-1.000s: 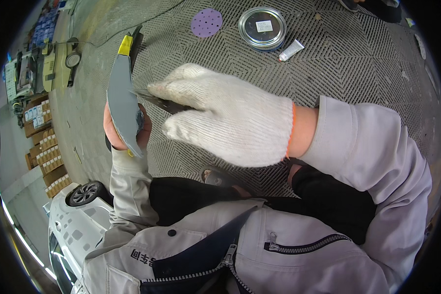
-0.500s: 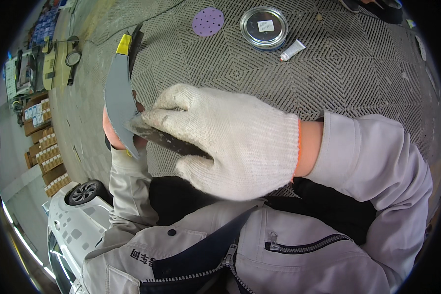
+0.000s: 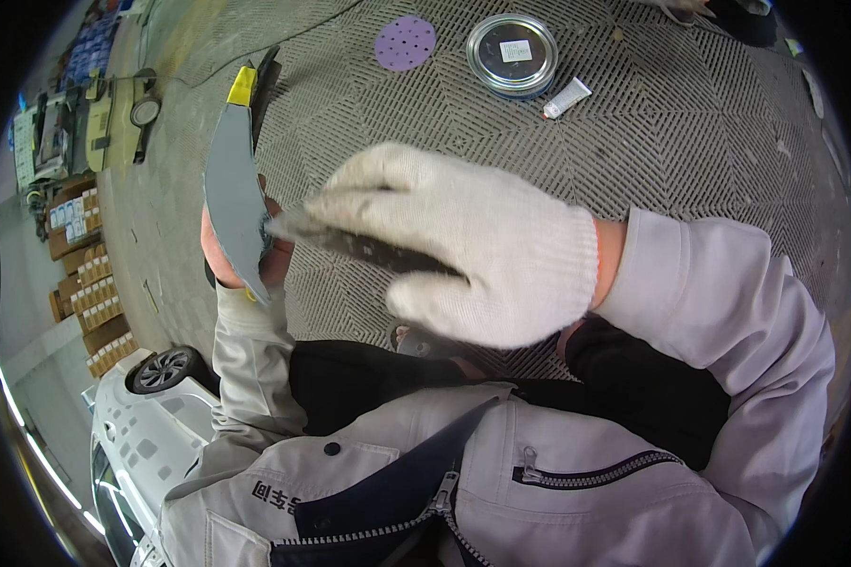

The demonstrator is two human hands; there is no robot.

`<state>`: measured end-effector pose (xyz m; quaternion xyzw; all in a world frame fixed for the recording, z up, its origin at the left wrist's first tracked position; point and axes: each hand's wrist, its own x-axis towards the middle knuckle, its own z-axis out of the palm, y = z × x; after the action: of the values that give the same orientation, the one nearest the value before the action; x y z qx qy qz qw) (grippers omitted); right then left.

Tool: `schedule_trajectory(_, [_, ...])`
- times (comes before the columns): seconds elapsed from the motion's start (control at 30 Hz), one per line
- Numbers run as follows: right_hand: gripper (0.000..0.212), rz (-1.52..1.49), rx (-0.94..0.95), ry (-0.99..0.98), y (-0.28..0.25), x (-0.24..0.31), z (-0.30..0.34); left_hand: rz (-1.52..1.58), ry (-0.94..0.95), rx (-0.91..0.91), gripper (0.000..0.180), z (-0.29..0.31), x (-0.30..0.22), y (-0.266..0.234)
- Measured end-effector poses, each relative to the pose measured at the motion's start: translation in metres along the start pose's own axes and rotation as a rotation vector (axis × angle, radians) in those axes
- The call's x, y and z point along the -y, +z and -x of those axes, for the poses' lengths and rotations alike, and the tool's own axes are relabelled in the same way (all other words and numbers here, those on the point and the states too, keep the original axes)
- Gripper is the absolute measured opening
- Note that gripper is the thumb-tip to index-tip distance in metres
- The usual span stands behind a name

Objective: The person applies a grey compound from a small packet onto a black rectangular panel using a small metal spatula. They spread the compound evenly across the surface of the panel, which is marked with yellow tape.

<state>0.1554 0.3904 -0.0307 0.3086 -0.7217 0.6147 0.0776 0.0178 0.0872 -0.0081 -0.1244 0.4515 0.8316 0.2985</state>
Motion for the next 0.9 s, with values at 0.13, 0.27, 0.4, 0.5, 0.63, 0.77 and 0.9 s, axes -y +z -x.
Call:
schedule_trajectory(0.13, [0.075,-0.012,-0.065,0.032,0.002,-0.009,-0.010,0.004,-0.042,0.076,0.034,0.003,0.000,0.003])
schedule_trajectory(0.27, [0.063,0.024,-0.115,-0.007,0.004,-0.014,-0.027,-0.033,-0.011,0.067,0.034,0.004,0.002,0.003])
schedule_trajectory(0.4, [0.061,0.023,-0.157,-0.027,0.002,-0.015,-0.034,0.007,-0.042,0.115,0.033,0.004,-0.001,0.002])
schedule_trajectory(0.5, [0.062,-0.039,-0.116,-0.016,0.002,-0.010,-0.032,-0.031,-0.032,0.151,0.035,0.006,-0.001,0.001])
schedule_trajectory(0.63, [0.068,0.021,-0.032,-0.032,0.001,0.000,-0.027,-0.085,0.050,0.137,0.038,0.006,0.004,-0.002])
schedule_trajectory(0.77, [0.080,0.126,0.052,-0.037,0.000,0.003,-0.020,0.036,0.033,0.150,0.042,0.003,0.001,-0.007])
schedule_trajectory(0.9, [0.083,0.153,0.087,-0.049,0.001,-0.001,-0.015,0.084,-0.027,0.113,0.043,-0.001,-0.003,-0.014])
